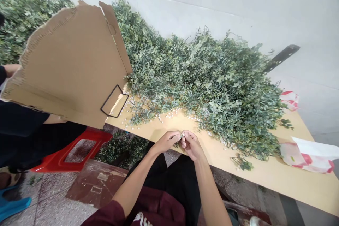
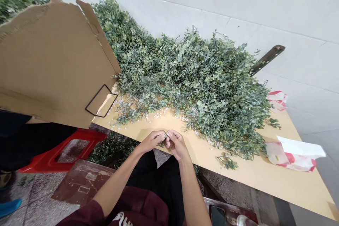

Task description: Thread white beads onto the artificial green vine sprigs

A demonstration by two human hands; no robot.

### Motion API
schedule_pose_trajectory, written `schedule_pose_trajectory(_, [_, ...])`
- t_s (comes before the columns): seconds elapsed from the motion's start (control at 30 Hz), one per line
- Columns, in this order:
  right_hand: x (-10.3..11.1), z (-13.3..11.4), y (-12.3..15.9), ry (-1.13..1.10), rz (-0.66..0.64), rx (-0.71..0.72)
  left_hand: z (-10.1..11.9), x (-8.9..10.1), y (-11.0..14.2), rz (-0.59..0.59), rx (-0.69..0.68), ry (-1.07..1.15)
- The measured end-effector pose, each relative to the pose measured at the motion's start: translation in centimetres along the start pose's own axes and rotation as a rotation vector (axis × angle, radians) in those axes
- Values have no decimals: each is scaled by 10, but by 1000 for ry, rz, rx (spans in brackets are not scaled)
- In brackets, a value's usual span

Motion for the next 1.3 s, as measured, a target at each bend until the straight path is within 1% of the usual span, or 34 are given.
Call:
schedule_pose_trajectory(0.2, [-2,0,0,25,-8,-5,1,-1,0,-7,2,10])
schedule_pose_trajectory(0.4, [-3,0,1,73,12,-14,2,0,0,-2,10,-14])
schedule_pose_trajectory(0.63, [-6,1,3,96,16,-19,1,0,-1,5,44,-21])
schedule_pose_trajectory(0.73, [-5,1,3,108,36,-8,1,-1,-1,6,42,-30])
schedule_pose_trajectory(0.87, [-6,0,2,117,20,10,2,0,-2,10,32,-42])
schedule_pose_trajectory(1.1, [-7,-4,3,158,47,92,-1,3,-2,33,52,-35])
schedule_pose_trajectory(1.23, [-2,-8,7,139,109,178,-1,6,-3,58,39,-26])
schedule_pose_trajectory(1.3, [-1,-11,9,165,141,234,1,6,-3,64,20,-40])
Point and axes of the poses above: each hand's wrist, its own y-axis away from the middle knuckle, its own x-axis out of the back of the hand, z = x × y, the point moved 10 cm from there along -y, towards the middle knuckle, and after that the axes turned 6 degrees about -y, right-handed, at the moved point
